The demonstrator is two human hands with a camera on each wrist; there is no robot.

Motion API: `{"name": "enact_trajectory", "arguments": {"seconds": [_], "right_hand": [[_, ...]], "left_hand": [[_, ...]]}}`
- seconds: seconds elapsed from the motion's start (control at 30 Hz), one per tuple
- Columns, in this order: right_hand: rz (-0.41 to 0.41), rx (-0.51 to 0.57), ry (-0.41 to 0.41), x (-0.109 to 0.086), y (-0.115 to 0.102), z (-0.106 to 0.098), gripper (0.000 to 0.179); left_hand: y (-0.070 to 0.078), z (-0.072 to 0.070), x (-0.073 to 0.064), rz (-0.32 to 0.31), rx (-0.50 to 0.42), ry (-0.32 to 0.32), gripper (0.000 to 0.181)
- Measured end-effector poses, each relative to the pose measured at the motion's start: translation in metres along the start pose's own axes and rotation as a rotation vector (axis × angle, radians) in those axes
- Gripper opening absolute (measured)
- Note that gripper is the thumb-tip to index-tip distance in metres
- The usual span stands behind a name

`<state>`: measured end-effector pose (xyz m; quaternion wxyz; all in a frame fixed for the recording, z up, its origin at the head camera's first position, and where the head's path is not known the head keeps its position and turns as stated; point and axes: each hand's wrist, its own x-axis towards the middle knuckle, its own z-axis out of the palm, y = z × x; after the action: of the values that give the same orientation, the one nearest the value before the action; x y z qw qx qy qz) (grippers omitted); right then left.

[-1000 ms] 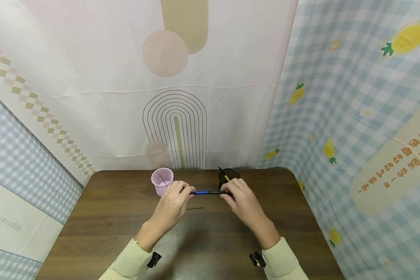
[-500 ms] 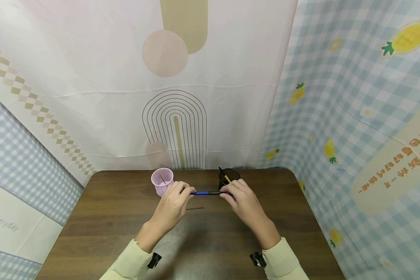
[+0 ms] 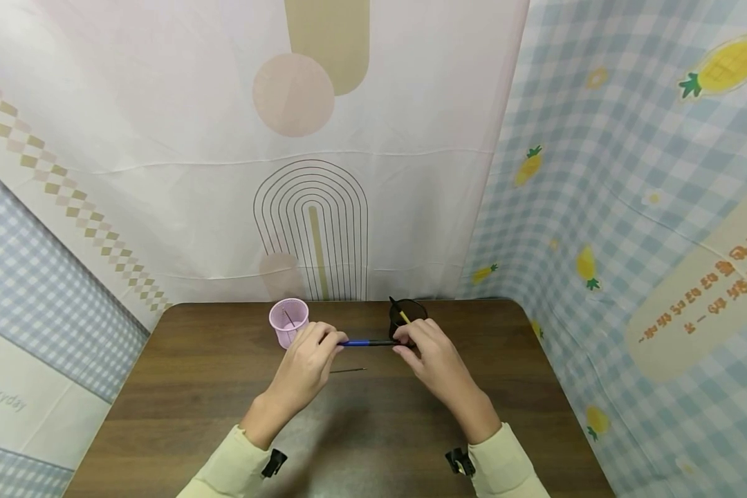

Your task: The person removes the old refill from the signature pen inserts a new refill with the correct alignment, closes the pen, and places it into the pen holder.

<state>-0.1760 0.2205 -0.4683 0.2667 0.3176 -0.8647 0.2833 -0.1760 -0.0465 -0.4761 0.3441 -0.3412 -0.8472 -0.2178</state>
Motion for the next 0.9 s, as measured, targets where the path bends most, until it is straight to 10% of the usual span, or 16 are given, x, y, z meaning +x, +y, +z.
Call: {"name": "enact_trajectory", "arguments": {"seconds": [0.67,0.9], "right_hand": [[0.028,0.047,-0.056,-0.0008,0.0021,-0.0001,0.006],[0.056,0.039,-0.044,-0.001,0.0013,0.0005,0.024]], "left_hand": [[-0.0009,0.0035,-0.0003,0.035,0.005,0.05,0.009],[-0.0008,0.0007,-0.0001,0.004,-0.008,0.016,0.008]]}}
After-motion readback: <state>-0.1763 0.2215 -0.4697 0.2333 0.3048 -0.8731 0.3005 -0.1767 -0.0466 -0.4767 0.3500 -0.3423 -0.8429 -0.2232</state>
